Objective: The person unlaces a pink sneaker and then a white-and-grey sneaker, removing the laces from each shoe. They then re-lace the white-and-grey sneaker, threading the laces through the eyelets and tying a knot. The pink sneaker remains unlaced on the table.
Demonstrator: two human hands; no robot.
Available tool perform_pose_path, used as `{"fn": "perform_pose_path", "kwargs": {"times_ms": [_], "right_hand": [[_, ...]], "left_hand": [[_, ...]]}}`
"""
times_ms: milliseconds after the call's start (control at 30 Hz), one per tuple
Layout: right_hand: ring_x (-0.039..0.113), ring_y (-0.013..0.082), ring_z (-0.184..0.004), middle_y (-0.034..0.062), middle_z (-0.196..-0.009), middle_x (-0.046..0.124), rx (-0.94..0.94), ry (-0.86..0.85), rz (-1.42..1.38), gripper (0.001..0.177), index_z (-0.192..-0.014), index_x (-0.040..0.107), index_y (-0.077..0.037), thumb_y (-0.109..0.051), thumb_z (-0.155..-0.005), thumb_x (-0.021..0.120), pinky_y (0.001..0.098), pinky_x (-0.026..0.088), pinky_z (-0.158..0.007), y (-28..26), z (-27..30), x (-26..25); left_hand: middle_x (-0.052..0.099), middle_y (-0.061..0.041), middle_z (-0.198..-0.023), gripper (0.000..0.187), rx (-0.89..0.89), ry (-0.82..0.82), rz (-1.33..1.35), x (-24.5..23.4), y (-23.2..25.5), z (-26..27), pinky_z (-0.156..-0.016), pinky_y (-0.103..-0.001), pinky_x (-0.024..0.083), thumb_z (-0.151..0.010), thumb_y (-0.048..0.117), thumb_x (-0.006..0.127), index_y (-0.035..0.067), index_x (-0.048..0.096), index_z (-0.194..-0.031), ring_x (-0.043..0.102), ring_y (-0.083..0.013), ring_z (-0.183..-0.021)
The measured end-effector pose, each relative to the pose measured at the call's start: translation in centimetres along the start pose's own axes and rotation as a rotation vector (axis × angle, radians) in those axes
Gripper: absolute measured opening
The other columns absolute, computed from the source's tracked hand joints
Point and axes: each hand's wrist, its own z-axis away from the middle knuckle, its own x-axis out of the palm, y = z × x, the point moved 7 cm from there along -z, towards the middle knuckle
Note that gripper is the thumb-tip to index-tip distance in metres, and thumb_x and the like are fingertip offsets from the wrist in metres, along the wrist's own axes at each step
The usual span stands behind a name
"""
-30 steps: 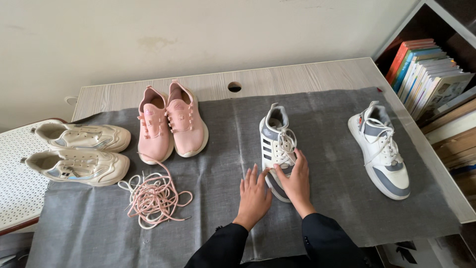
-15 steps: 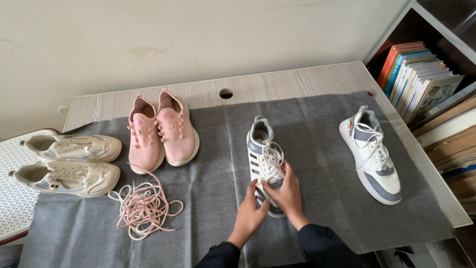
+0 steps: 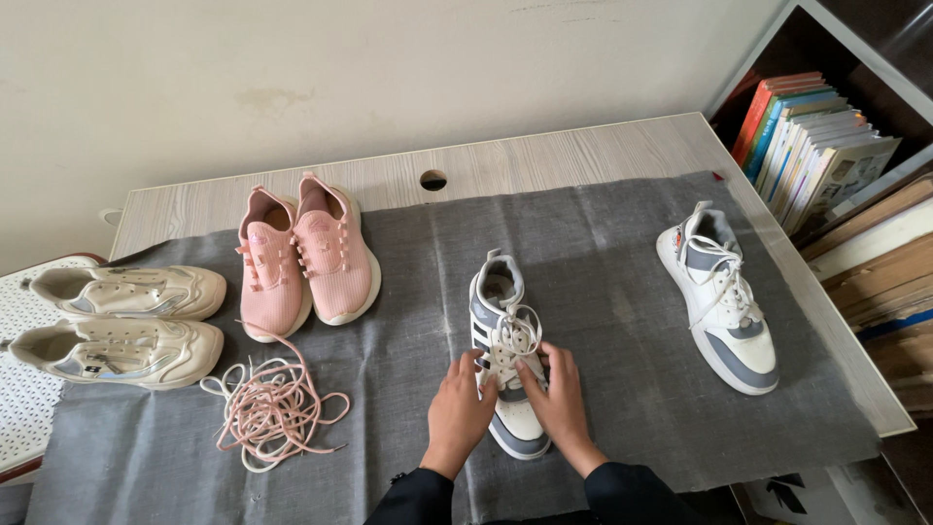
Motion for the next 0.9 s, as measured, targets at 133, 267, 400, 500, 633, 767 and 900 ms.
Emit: {"fn": "perform_pose_path", "kwargs": {"times_ms": [133,267,400,500,633,767,900], "right_hand": [[0.066,0.0218,-0.099,0.0108,-0.11,0.063,-0.04,0.035,-0.01,0.034,-0.111,0.062,-0.005,-0.032,-0.093,0.071,0.0359,0.055,-0.08,-1.4,0.1,-1.2],[0.07,0.0181,-0.086,0.0063,-0.094,0.07,-0.058,-0.02,-0.121,0.02,-0.097,0.064,-0.005,-0.025,-0.096,0.067,0.0336,0.056,-0.075,-3.2,-0.2,-1.9],[0.071,0.0163,-0.081,0.0049,-0.087,0.071,-0.054,-0.029,-0.228,0.018,-0.097,0.064,-0.005,-0.022,-0.099,0.064,0.032,0.055,-0.07,-4.2,-0.8,-2.7],[0.069,0.015,-0.082,0.0049,-0.088,0.072,-0.181,0.009,-0.264,0.019,-0.101,0.065,-0.004,-0.023,-0.1,0.062,0.031,0.055,-0.073,-5.0,-1.5,-3.7],[0.072,0.0147,-0.085,0.0056,-0.09,0.074,-0.104,-0.016,-0.332,0.025,-0.105,0.068,-0.005,-0.026,-0.104,0.055,0.0303,0.057,-0.076,-3.9,-2.6,-3.6],[0.076,0.0146,-0.096,0.0073,-0.097,0.078,-0.124,-0.073,-0.505,0.033,-0.111,0.069,-0.004,-0.028,-0.11,0.046,0.0297,0.059,-0.086,-3.5,-3.8,-3.1],[0.078,0.0144,-0.091,0.0078,-0.096,0.082,0.008,-0.131,-0.447,0.035,-0.119,0.07,-0.007,-0.029,-0.109,0.044,0.0297,0.06,-0.082,-2.7,-5.4,-2.5]], "left_hand": [[0.065,-0.013,-0.123,0.046,0.056,-0.03,0.126,0.5,1.8,-0.2,-0.084,-0.042,0.058,-0.091,0.019,0.065,0.01,0.051,-0.134,0.069,-0.0312,-0.109],[0.061,-0.012,-0.131,0.059,0.034,-0.048,0.337,0.9,2.9,-0.8,-0.085,-0.039,0.059,-0.091,0.008,0.062,0.01,0.038,-0.145,0.071,-0.027,-0.108],[0.056,-0.013,-0.134,0.078,0.053,-0.076,0.535,0.7,3.6,-1.8,-0.087,-0.038,0.06,-0.084,-0.012,0.05,0.011,0.026,-0.155,0.069,-0.0249,-0.112],[0.057,-0.011,-0.132,0.087,0.104,-0.022,0.544,-0.5,4.4,-2.4,-0.091,-0.036,0.058,-0.081,-0.016,0.046,0.014,0.023,-0.159,0.068,-0.0242,-0.11],[0.058,-0.008,-0.135,0.066,0.265,0.015,0.381,-2.2,5.8,-3.3,-0.088,-0.039,0.058,-0.083,-0.008,0.055,0.018,0.053,-0.144,0.064,-0.026,-0.119],[0.064,-0.005,-0.126,0.034,0.32,0.126,0.147,-3.2,6.5,-4.5,-0.086,-0.04,0.055,-0.085,0.017,0.077,0.019,0.071,-0.118,0.065,-0.0291,-0.113],[0.067,-0.003,-0.122,0.019,0.147,0.099,0.141,-3.0,5.4,-5.8,-0.079,-0.038,0.059,-0.091,0.028,0.076,0.019,0.074,-0.107,0.072,-0.0233,-0.103]]}}
